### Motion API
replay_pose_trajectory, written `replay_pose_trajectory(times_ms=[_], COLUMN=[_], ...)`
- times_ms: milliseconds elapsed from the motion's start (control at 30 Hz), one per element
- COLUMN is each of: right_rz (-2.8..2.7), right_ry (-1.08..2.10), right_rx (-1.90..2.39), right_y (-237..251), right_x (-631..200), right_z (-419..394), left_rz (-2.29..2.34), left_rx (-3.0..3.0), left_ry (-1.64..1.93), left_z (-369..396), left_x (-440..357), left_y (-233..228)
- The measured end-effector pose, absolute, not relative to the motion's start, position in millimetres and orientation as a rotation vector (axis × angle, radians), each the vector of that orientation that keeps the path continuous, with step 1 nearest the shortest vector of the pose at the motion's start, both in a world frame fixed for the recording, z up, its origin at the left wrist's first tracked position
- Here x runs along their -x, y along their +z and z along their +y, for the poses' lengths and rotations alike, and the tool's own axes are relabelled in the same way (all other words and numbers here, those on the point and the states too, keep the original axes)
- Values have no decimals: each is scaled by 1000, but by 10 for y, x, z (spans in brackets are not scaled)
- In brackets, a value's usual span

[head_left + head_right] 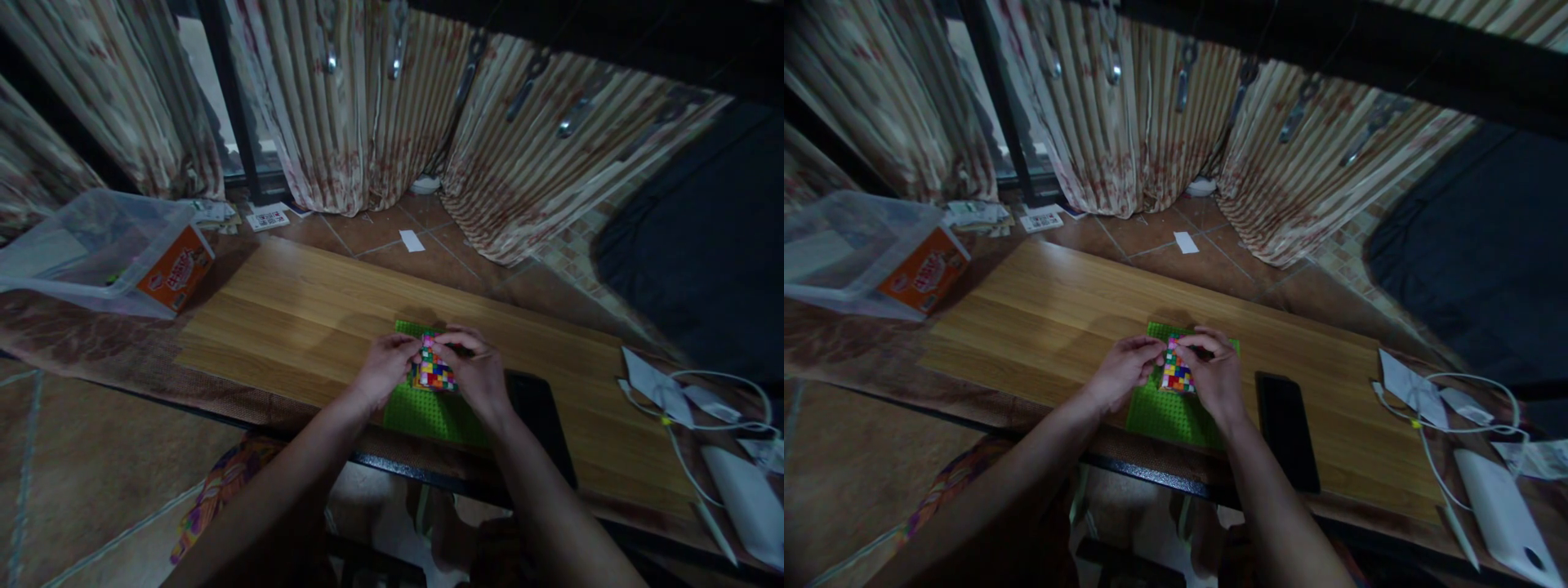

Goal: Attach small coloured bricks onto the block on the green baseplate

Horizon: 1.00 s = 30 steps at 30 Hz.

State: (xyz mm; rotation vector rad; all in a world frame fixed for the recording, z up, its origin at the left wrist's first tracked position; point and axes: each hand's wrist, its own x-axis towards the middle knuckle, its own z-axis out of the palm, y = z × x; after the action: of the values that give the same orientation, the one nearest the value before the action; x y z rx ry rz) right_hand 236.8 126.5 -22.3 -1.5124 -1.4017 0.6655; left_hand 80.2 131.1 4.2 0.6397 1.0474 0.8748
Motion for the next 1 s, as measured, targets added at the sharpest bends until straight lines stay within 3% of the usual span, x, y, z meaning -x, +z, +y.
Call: replay_pose_trajectory(times_ms=[200,767,1000], right_rz=[-1291,-1366,-1611], right_ry=[916,971,486], right_rx=[1572,1553,1421], right_y=[-124,-110,142], right_x=[-2369,-2418,-2304], right_z=[1283,1331,1197], left_rz=[1052,1044,908], left_rx=[-617,-570,-554], left_ry=[880,948,961], left_z=[1310,1328,1309], left_x=[-821,-800,-719], left_y=[35,-35,116])
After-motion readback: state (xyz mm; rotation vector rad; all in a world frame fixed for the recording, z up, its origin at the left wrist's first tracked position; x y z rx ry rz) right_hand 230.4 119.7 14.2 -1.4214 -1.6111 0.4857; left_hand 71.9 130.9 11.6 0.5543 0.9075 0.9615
